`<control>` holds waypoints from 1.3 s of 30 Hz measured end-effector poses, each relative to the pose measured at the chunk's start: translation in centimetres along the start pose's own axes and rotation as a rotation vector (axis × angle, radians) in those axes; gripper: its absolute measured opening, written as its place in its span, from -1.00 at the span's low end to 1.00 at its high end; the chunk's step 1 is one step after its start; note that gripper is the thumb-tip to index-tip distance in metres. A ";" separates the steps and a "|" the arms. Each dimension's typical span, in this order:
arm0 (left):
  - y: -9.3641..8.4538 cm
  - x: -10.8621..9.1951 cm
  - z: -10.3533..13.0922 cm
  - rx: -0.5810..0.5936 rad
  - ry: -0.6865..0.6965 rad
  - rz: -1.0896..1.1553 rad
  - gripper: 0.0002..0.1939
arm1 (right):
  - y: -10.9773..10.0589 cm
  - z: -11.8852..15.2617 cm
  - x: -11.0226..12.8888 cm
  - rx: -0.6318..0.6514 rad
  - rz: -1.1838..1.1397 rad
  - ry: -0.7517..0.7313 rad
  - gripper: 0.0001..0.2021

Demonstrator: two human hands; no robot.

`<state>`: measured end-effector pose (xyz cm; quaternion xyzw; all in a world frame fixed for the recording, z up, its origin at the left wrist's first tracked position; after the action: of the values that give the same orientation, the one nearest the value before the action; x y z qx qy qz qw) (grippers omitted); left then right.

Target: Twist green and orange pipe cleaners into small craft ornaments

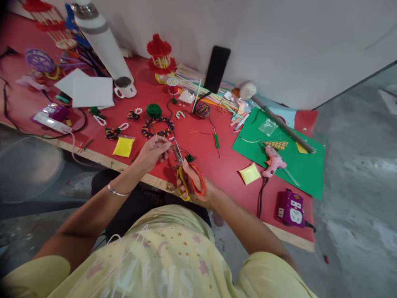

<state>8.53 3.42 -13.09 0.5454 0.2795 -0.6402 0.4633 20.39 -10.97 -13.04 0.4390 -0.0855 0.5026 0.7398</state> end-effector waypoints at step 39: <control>2.6 1.4 0.0 0.028 0.487 -0.529 -0.72 | -3.7 4.3 9.4 -0.257 0.302 -0.506 -0.26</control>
<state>10.87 1.96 -14.05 0.5969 0.5044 -0.5931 0.1939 29.27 -8.24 -7.25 0.4356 -0.3938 0.4668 0.6613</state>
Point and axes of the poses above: each hand's wrist, its own z-axis away from the middle knuckle, its own y-axis out of the palm, x = y × z, the point moved 5 cm from there along -z, towards the middle knuckle, and after that the axes turned 1 degree about z, right-handed, at the moved point
